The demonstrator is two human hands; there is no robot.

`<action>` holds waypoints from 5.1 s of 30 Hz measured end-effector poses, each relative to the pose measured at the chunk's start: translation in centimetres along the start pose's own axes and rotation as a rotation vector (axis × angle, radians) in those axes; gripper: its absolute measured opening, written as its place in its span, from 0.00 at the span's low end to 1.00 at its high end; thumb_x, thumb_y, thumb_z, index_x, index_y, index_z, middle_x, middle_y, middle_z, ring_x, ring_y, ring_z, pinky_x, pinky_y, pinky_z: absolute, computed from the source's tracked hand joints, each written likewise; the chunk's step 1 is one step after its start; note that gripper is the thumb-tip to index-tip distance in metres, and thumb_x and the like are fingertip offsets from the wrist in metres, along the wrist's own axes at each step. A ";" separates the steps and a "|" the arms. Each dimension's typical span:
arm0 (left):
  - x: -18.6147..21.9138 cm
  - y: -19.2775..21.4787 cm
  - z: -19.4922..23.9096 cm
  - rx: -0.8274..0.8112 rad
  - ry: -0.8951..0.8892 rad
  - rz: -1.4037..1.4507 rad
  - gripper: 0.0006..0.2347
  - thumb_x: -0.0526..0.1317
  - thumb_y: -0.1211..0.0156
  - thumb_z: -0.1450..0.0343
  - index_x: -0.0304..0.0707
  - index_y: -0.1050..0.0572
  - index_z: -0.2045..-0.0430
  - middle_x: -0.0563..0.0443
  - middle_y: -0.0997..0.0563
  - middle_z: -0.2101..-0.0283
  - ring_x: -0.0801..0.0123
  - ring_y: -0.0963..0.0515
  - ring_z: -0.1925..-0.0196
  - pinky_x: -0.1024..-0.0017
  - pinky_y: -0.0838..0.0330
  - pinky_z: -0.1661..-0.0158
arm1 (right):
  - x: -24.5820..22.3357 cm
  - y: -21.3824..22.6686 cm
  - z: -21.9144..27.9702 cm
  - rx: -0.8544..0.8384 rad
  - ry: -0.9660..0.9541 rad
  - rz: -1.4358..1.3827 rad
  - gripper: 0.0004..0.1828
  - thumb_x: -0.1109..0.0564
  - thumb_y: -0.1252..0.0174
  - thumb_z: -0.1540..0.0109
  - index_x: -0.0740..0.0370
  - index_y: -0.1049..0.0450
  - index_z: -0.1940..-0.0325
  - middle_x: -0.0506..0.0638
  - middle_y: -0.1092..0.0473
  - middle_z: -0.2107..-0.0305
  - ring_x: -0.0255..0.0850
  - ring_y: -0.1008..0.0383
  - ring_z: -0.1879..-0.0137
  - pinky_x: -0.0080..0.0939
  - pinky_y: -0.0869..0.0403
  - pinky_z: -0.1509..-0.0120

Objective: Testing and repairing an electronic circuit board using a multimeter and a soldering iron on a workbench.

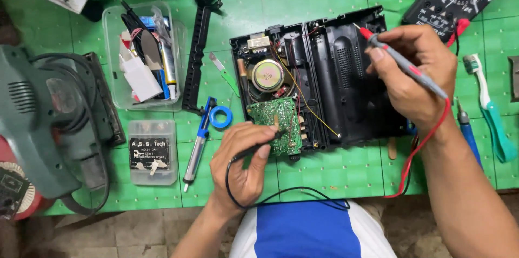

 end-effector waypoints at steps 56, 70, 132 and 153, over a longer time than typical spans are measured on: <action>-2.1 -2.3 4.2 0.065 -0.028 0.078 0.06 0.34 0.49 0.22 0.30 0.26 0.59 0.40 0.17 0.56 0.52 0.14 0.52 0.57 0.22 0.44 | 3.1 -4.8 -2.6 -0.099 -0.039 -0.017 0.06 0.64 0.40 0.27 0.67 0.28 0.47 0.58 0.22 0.57 0.36 0.21 0.60 0.30 0.25 0.53; -1.9 -2.6 4.1 0.039 -0.031 0.019 0.06 0.36 0.48 0.22 0.32 0.25 0.59 0.42 0.16 0.56 0.55 0.14 0.53 0.58 0.23 0.44 | 2.8 -4.8 -2.6 -0.093 -0.011 -0.030 0.06 0.64 0.40 0.27 0.69 0.28 0.48 0.59 0.22 0.57 0.38 0.22 0.63 0.31 0.24 0.57; -2.6 -3.1 5.0 0.065 -0.035 -0.086 0.06 0.36 0.46 0.25 0.34 0.23 0.60 0.45 0.14 0.57 0.59 0.16 0.58 0.60 0.22 0.47 | 3.2 -4.3 -2.9 -0.056 -0.185 0.066 0.08 0.53 0.37 0.35 0.55 0.24 0.54 0.43 0.23 0.71 0.29 0.21 0.70 0.27 0.26 0.60; -2.0 -2.6 4.4 0.068 -0.029 -0.019 0.04 0.33 0.45 0.24 0.33 0.23 0.61 0.44 0.15 0.56 0.57 0.14 0.57 0.58 0.23 0.46 | 4.1 -4.7 -2.6 -0.043 -0.222 0.044 0.08 0.55 0.37 0.33 0.56 0.23 0.51 0.44 0.22 0.66 0.28 0.23 0.67 0.26 0.28 0.61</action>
Point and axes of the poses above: each hand's wrist, its own z-axis away from the middle knuckle, its own y-axis out of the back of the hand, x = y × z, the point moved 9 cm from there along -z, towards the middle knuckle
